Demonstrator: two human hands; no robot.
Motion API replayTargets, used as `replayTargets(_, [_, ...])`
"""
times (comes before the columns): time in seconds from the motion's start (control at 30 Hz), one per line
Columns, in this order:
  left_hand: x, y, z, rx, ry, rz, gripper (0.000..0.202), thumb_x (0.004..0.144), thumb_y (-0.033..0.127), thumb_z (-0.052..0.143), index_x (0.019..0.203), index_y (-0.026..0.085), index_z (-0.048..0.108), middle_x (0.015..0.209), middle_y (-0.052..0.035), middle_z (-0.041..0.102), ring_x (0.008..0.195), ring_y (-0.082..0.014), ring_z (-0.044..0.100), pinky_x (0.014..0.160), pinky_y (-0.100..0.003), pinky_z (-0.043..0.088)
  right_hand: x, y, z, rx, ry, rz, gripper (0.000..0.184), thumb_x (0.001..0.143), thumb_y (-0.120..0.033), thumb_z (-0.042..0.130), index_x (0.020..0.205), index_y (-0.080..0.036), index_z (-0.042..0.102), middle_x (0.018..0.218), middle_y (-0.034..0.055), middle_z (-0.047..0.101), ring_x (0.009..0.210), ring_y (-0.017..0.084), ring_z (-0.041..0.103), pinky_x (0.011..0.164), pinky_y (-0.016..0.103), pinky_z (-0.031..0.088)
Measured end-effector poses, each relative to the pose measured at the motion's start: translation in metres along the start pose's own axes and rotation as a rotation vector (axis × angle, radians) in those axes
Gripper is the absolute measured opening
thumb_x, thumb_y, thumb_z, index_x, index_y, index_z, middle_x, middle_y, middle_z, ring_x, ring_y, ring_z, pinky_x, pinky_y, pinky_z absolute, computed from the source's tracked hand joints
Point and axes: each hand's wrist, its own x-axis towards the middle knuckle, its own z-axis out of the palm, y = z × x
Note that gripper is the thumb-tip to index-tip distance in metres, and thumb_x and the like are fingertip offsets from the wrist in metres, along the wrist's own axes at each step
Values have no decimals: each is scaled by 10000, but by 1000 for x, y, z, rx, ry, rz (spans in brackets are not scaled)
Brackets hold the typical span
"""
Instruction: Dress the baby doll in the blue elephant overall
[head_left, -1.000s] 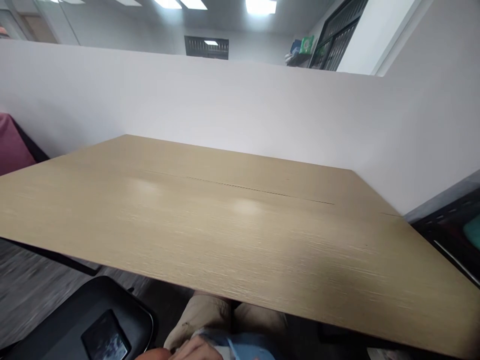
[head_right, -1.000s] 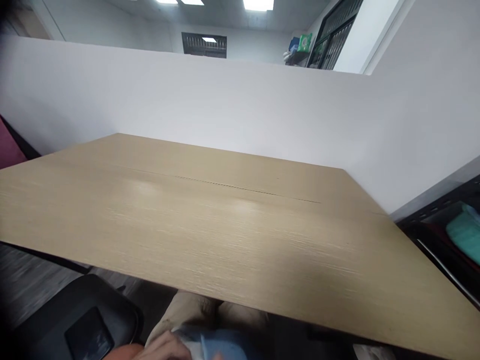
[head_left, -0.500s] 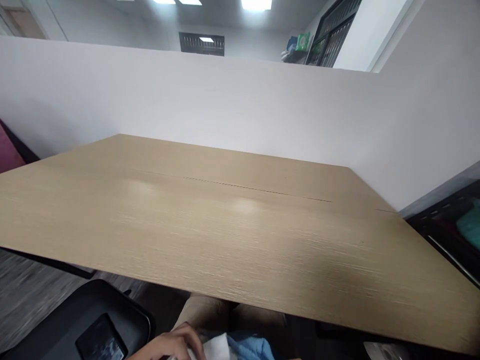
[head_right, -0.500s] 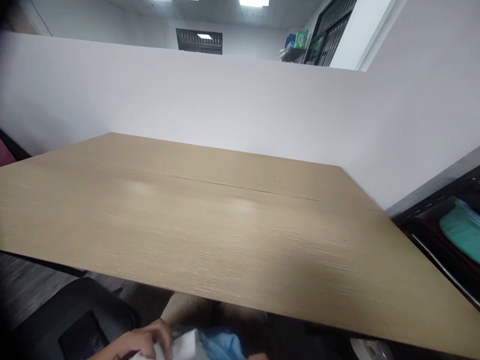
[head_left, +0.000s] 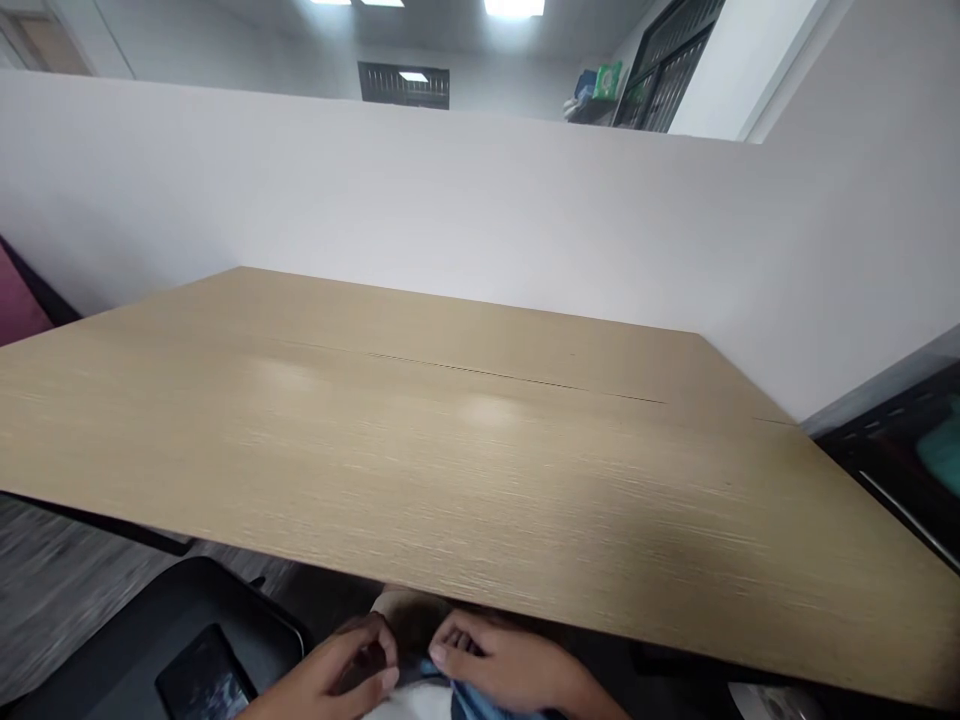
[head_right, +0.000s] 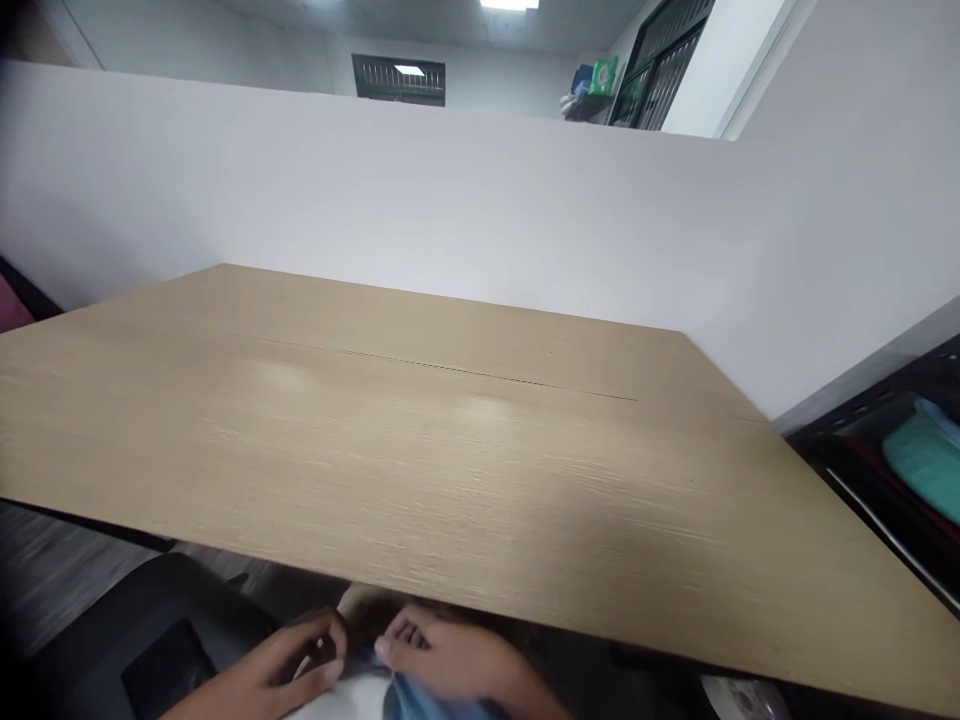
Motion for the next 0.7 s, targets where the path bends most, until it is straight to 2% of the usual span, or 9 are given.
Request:
replayTargets(0.07, [6, -8, 4, 159, 100, -110, 592, 990, 749, 572, 1141, 205, 750, 1148, -109, 780, 1097, -299, 694, 996, -366, 534, 31, 8, 7, 54, -34, 24, 277, 972, -433, 775, 1173, -241, 772, 1092, 24, 779, 1039, 195, 716, 928, 284, 537])
replayTargets(0.13, [8, -10, 6, 254, 130, -179, 619, 959, 762, 574, 1107, 195, 774, 1067, -118, 805, 1010, -311, 717, 929, -370, 547, 58, 19, 14, 36, -74, 87, 203, 894, -372, 848, 987, -211, 766, 889, -12, 714, 806, 148, 637, 692, 239, 457])
replayTargets(0.2, [8, -8, 6, 331, 145, -211, 627, 933, 763, 594, 1076, 186, 794, 1029, -135, 815, 976, -328, 733, 888, -377, 547, 77, 28, 20, 8, -135, 121, 213, 826, -336, 897, 892, -203, 745, 794, -32, 657, 706, 131, 562, 593, 238, 368])
replayTargets(0.3, [9, -4, 7, 410, 133, -245, 570, 922, 712, 620, 1023, 186, 816, 1040, -142, 825, 983, -340, 748, 854, -375, 540, 94, 34, 29, -40, -171, 119, 236, 742, -270, 926, 878, -211, 743, 792, -47, 656, 707, 132, 559, 583, 239, 347])
replayTargets(0.4, [11, -2, 13, 401, 112, -261, 452, 899, 570, 657, 1096, 202, 829, 1129, -120, 828, 1052, -331, 750, 897, -371, 545, 101, 35, 39, -90, -77, 111, 192, 759, -251, 851, 918, -229, 745, 819, -52, 659, 724, 143, 567, 608, 253, 365])
replayTargets(0.5, [11, 0, 20, 391, 115, -258, 465, 841, 462, 681, 1190, 179, 800, 1217, -129, 803, 1105, -325, 731, 955, -375, 541, 105, 36, 46, -130, 9, 137, 211, 722, -157, 760, 917, -235, 743, 806, -44, 651, 726, 166, 571, 636, 280, 387])
replayTargets(0.6, [9, 1, 21, 372, 76, -207, 396, 796, 473, 710, 1073, 200, 785, 1106, -90, 794, 1006, -285, 699, 877, -334, 526, 104, 44, 43, -157, 57, 169, 226, 640, -83, 708, 797, -245, 725, 703, -54, 619, 716, 191, 596, 660, 300, 425])
replayTargets(0.7, [6, -1, 16, 322, 28, -163, 311, 755, 479, 746, 933, 225, 762, 953, -49, 767, 899, -249, 653, 778, -301, 498, 98, 59, 31, -167, 146, 213, 183, 655, -85, 683, 604, -236, 594, 564, -55, 482, 695, 203, 588, 689, 317, 456])
